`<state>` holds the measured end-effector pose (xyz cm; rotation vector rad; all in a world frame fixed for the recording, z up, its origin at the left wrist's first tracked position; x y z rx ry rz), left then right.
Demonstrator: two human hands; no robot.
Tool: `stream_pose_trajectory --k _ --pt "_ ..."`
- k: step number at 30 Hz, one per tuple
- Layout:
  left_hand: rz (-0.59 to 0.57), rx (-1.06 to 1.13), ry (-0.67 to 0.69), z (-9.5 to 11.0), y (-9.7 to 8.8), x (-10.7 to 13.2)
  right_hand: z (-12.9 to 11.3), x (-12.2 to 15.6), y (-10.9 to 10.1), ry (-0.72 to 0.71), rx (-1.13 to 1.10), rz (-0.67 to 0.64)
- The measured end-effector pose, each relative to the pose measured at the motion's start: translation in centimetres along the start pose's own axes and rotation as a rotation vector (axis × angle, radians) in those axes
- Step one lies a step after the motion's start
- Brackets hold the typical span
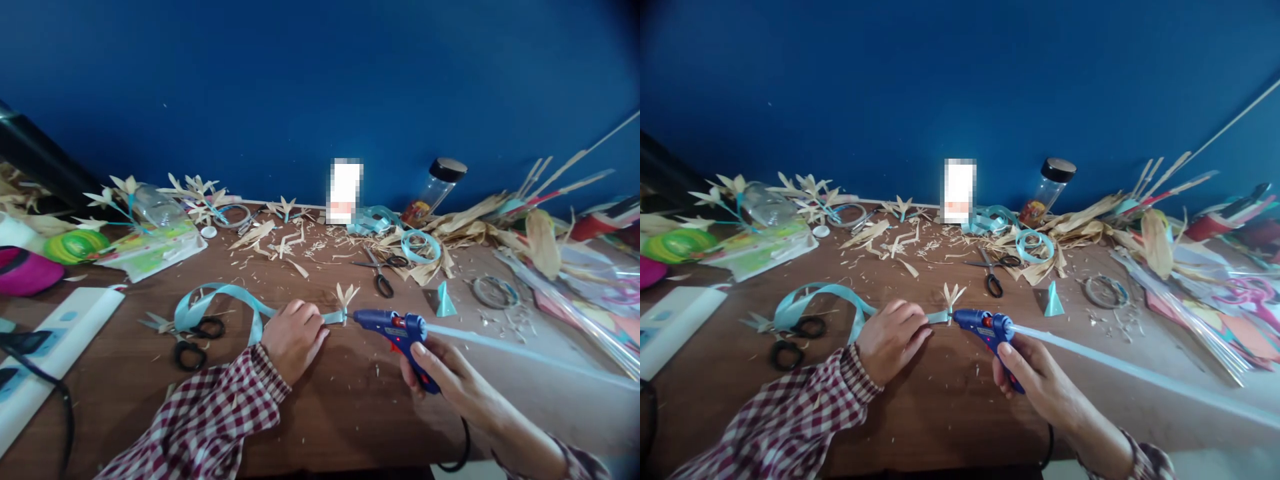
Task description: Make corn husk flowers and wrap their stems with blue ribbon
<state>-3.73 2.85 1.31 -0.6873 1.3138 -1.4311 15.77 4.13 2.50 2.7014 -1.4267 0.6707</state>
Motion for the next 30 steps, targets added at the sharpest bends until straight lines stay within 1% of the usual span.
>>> stream_pose_trajectory --k 2,6,16,21,25,30 --pt "-0.037 -0.013 -0.017 0.0 0.3 -0.1 -0.1 0.1 0.1 -0.011 0.028 -0.003" --pt "-0.054 -0.022 -0.034 -0.2 0.6 -0.1 0.3 0.1 0.2 -0.007 0.073 0.004" --pt "-0.050 0.015 -0.031 -0.3 0.5 0.1 1.9 -0.9 0.3 -0.021 0.065 -0.007" --pt "-0.002 0.014 -0.032 -0.4 0.5 0.1 2.4 -1.2 0.3 -0.004 0.082 0.005" --pt "0.002 0.000 -0.031 -0.4 0.6 0.1 2.2 -1.1 0.1 0.000 0.091 0.004" --pt "-0.013 -0.005 -0.034 -0.3 0.7 0.2 1.1 -0.5 -0.2 -0.006 0.049 0.006"
Point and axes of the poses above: each hand's wrist, its own x-axis away from the middle knuckle, its own y-axis out of the palm, z = x × y, the point moved 7 cm from there along -x, towards the middle knuckle, and after that the axes turned 1 degree about y, right-handed, at the moved point
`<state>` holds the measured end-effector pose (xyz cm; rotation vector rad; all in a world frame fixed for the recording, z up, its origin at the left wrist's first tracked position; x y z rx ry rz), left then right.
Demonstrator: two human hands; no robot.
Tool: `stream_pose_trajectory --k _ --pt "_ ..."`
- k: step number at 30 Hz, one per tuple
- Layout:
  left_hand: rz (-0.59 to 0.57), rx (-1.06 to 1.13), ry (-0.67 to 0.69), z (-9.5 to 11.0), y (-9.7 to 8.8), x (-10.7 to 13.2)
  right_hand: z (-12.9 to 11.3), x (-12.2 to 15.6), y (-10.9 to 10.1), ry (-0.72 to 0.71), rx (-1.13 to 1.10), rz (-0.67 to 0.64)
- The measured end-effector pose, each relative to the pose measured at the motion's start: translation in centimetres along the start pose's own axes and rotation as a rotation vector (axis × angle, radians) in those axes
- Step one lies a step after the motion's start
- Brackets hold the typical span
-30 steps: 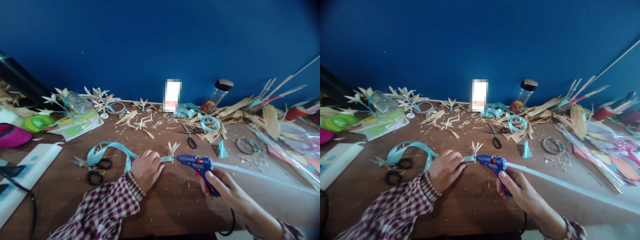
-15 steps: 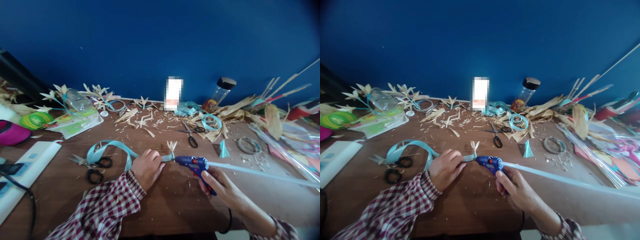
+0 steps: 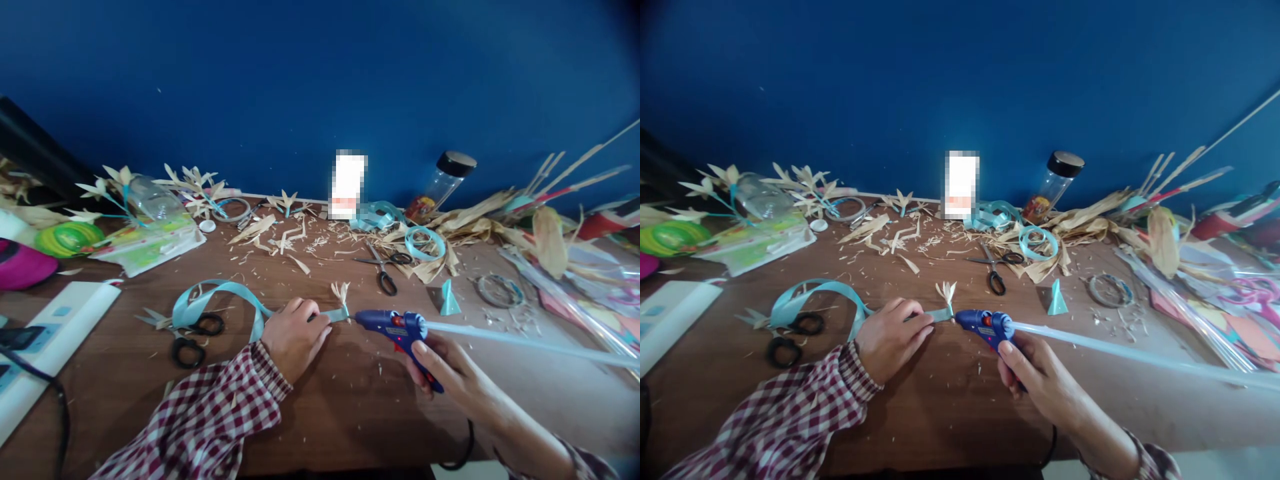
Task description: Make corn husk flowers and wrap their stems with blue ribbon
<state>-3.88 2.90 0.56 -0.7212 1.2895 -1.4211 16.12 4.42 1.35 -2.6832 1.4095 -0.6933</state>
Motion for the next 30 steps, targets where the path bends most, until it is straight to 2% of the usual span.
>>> stream_pose_trajectory --k 5,13,20,30 --pt "-0.026 0.015 0.000 -0.1 0.2 0.0 -0.7 0.3 0.1 -0.009 0.000 -0.001" --pt "-0.032 -0.003 -0.008 0.0 0.0 -0.1 0.2 -0.6 0.6 0.008 0.139 -0.014" --pt "-0.036 -0.023 -0.001 0.2 -0.3 -0.1 -1.0 -0.4 0.0 -0.018 0.118 -0.028" --pt "-0.068 -0.021 -0.012 0.1 -0.2 0.0 -0.4 -0.7 0.3 0.005 0.190 -0.026"
Point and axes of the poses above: each hand's wrist, its own x-axis away from the middle knuckle, its own y-axis out of the palm, z = x × y, the point moved 7 cm from there along -x, towards the middle knuckle, and after that the axes turned 1 degree about y, right-handed, at the moved point
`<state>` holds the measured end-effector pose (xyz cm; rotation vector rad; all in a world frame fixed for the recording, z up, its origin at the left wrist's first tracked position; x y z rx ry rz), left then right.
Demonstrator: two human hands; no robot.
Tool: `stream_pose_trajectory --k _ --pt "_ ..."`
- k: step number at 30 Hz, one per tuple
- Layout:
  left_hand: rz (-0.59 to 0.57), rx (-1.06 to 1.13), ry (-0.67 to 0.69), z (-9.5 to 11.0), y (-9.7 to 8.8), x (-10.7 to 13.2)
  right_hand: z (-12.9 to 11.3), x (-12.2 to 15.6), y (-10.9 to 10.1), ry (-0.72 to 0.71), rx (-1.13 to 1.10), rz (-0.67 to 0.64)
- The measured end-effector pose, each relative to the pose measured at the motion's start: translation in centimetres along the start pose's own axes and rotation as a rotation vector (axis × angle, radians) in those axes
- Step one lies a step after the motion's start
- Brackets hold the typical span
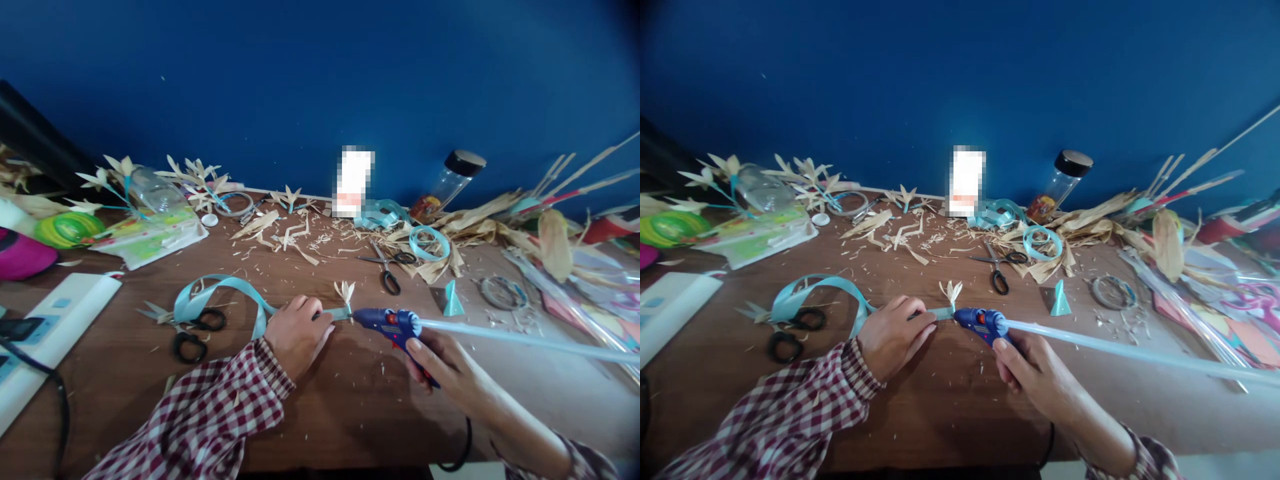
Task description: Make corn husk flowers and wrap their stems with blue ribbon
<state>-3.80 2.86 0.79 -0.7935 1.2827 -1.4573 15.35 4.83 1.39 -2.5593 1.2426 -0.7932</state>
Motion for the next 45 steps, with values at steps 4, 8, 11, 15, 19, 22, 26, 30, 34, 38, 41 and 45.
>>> stream_pose_trajectory --k 4,8,11,15,19,22,26,30,34,38,41,45 --pt "-0.009 -0.002 -0.007 -0.1 0.1 0.0 0.3 0.0 -0.2 0.018 0.008 -0.002" --pt "-0.006 -0.025 -0.005 -0.2 0.3 -0.1 0.0 0.8 -1.2 0.014 -0.074 0.017" --pt "-0.001 -0.030 -0.008 -0.2 0.4 -0.1 -0.6 1.3 -1.8 -0.011 -0.075 0.035" --pt "0.007 -0.028 -0.016 -0.1 0.3 0.0 -0.7 0.9 -1.2 -0.010 -0.077 0.023" --pt "-0.009 -0.012 -0.012 0.0 0.1 0.0 -0.3 -0.3 0.1 -0.017 0.019 0.000" --pt "-0.016 -0.017 -0.014 0.0 -0.1 -0.1 0.2 -0.7 0.2 0.000 0.074 0.003" --pt "-0.014 -0.030 -0.012 0.0 -0.1 -0.1 -0.4 -0.4 -0.6 -0.010 0.039 -0.010" --pt "-0.013 -0.041 -0.015 0.0 0.2 0.0 -1.3 -0.1 -1.1 -0.037 -0.044 -0.004" --pt "0.003 -0.048 -0.007 0.0 0.1 0.0 -0.7 -0.6 -0.6 -0.002 0.039 -0.023" --pt "-0.004 -0.043 -0.009 0.0 -0.1 -0.1 0.0 -0.8 -0.6 0.019 0.122 -0.023" --pt "-0.019 -0.040 -0.014 0.0 -0.1 -0.1 -0.1 -0.6 -0.9 0.007 0.093 -0.007" --pt "-0.012 -0.038 -0.012 0.0 -0.1 0.0 -0.6 -0.6 -0.7 -0.009 0.116 0.007"
Point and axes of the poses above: each hand's wrist, its own x-axis away from the middle knuckle, its own y-axis out of the palm, z = x × y, the point moved 7 cm from there along -x, towards the middle knuckle, and after that the axes turned 1 degree about y, right-handed, at the moved point
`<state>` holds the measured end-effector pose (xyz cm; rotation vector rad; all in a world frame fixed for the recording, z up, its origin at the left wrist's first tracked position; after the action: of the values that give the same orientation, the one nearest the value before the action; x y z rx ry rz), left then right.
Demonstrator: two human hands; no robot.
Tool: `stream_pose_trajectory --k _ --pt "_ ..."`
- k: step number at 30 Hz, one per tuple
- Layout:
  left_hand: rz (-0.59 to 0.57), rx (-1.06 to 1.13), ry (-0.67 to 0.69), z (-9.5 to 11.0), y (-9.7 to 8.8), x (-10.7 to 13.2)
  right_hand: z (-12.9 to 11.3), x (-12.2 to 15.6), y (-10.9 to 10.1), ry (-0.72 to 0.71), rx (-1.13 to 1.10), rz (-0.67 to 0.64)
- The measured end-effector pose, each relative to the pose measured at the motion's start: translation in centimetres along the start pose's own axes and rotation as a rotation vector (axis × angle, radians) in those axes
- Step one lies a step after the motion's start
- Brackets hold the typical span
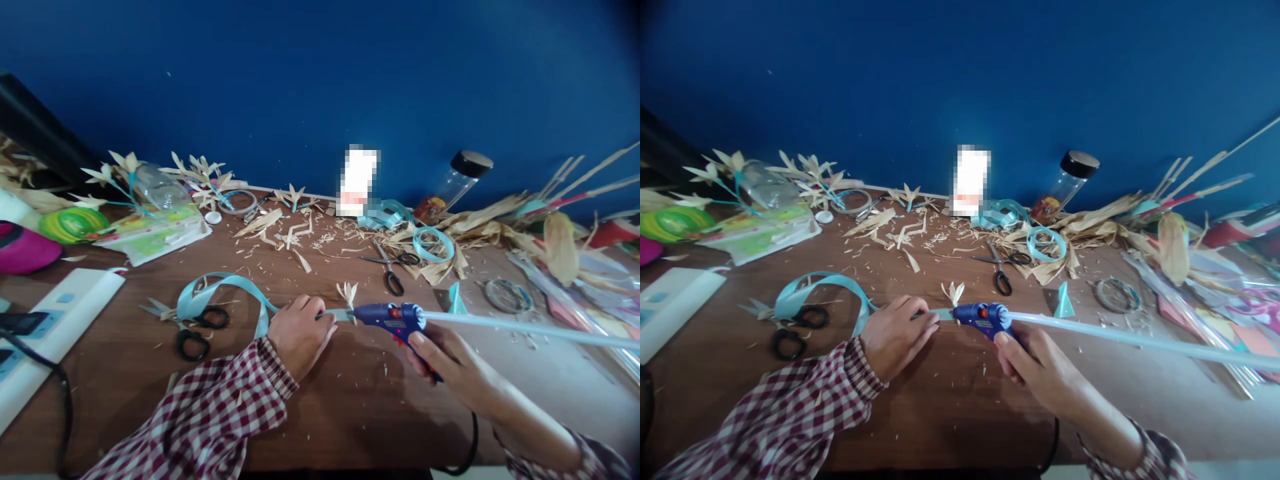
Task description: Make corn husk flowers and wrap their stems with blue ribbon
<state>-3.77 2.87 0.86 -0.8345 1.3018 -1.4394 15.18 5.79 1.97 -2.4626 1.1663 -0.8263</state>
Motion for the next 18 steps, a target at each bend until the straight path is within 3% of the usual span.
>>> stream_pose_trajectory --k 3,7,18 --pt "0.010 0.003 0.000 0.0 0.0 0.1 -0.2 -0.2 0.3 0.016 0.094 -0.020" --pt "0.019 0.006 0.010 0.0 -0.1 0.1 0.5 -0.3 0.4 0.075 0.047 -0.069" --pt "0.081 0.003 0.015 0.1 -0.1 0.2 0.9 -0.2 -0.4 0.052 0.057 0.009"
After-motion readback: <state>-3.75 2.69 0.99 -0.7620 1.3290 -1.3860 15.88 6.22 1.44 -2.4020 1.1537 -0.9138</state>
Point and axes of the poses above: each hand's wrist, its own x-axis away from the middle knuckle, its own y-axis out of the palm, z = x × y, the point moved 7 cm from there along -x, towards the middle knuckle, and after that the axes turned 1 degree about y, right-handed, at the moved point
